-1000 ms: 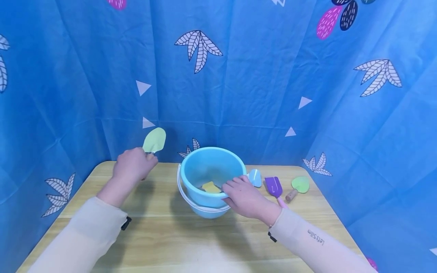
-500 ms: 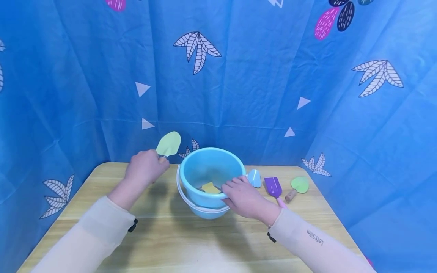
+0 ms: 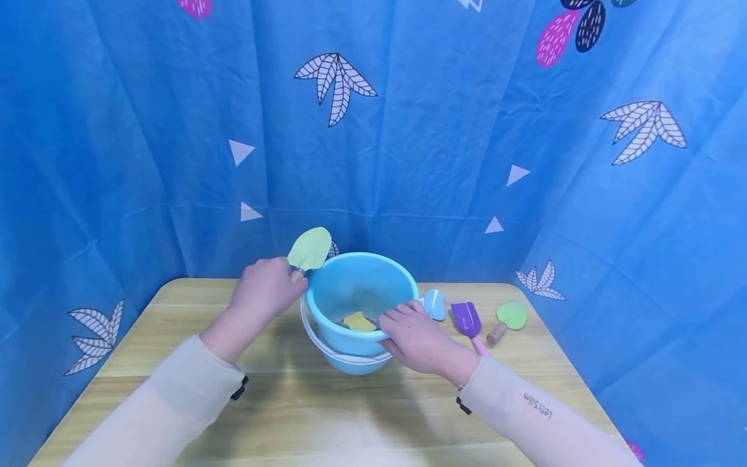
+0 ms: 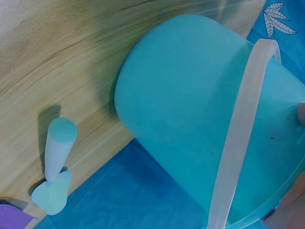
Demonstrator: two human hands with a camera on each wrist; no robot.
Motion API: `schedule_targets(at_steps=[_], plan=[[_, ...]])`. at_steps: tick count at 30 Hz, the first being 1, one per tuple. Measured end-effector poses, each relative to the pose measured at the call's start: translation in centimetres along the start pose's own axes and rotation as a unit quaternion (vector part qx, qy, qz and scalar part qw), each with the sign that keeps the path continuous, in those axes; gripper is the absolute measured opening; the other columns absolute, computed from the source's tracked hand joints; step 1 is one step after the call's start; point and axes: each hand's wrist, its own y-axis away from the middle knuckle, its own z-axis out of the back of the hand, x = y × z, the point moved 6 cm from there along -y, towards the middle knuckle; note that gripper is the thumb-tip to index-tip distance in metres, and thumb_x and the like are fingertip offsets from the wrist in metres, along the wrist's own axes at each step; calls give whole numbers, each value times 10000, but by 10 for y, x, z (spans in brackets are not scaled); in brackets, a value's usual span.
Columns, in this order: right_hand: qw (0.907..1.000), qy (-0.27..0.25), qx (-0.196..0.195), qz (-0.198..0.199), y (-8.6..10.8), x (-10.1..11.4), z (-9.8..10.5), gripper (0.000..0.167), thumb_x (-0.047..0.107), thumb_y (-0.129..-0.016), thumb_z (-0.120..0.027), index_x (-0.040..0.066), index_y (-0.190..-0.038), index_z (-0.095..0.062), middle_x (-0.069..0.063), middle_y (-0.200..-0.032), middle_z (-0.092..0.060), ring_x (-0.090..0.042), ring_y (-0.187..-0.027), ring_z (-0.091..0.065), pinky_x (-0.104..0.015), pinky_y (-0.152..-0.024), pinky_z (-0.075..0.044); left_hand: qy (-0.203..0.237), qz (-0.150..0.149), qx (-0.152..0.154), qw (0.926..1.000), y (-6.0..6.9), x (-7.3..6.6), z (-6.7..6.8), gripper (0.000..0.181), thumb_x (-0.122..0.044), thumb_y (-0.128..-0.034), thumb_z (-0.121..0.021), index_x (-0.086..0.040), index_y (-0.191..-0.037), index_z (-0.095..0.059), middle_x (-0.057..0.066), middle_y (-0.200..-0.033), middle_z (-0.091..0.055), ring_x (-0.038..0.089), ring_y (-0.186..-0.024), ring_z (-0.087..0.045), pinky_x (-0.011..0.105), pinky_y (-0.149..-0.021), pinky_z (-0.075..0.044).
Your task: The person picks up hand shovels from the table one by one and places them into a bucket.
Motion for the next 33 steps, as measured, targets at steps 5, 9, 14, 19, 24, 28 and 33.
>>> schedule_targets(at_steps=[5,9,14,19,24,28,33], plan=[[10000,-20,-23,-7,0,1,1,138,314,-976,-633,201,-1045,-594,77,-940,-614,-138,-911,-514,-394,-908,-386,-49,-180,45,9998,-1,-8,-2,325,-284,-930,-529,-82,-676,-518,59,-593,-456,226,-538,-468,319,-507,-364],[10000,-19,-25,-5,-1,1,0,139,312,-973,-638,200,-1042,-593,82,-932,-605,-133,-905,-508,-390,-900,-385,-168,-320,90,9993,-3,-12,-6,306,-262,-920,-522,-87,-670,-500,50,-594,-432,217,-535,-449,315,-509,-346],[10000,13,-19,-25,-1,1,-1,139,320,-972,-639,206,-1034,-588,91,-922,-596,-125,-896,-498,-377,-894,-383,-225,-417,174,9987,-6,-18,-11,291,-259,-921,-523,-90,-685,-508,50,-609,-435,217,-548,-454,320,-521,-356],[10000,21,36,-75,-2,2,1,139,324,-974,-634,208,-1033,-587,88,-925,-601,-130,-898,-497,-382,-897,-382,-256,-579,344,9974,-9,-25,-16,248,-252,-921,-552,-86,-737,-555,60,-639,-479,222,-581,-499,323,-540,-393],[10000,8,46,-57,-3,3,3,128,311,-972,-637,205,-1015,-581,86,-925,-605,-132,-898,-505,-384,-901,-386,-322,-640,488,9962,-13,-29,-21,247,-247,-925,-570,-92,-734,-549,51,-637,-482,216,-584,-510,320,-546,-402],[10000,-7,71,-63,-3,4,3,128,312,-971,-638,205,-1011,-579,82,-932,-609,-134,-907,-510,-386,-907,-386,-303,-679,633,9952,-16,-32,-25,217,-255,-938,-595,-77,-814,-599,53,-665,-524,214,-605,-533,314,-560,-423],[9999,-3,75,-89,-3,4,4,129,313,-971,-639,206,-1014,-580,81,-925,-604,-137,-910,-509,-387,-906,-386,-273,-756,826,9933,-20,-37,-32,207,-265,-945,-618,-73,-872,-646,46,-674,-564,209,-619,-551,307,-575,-437]])
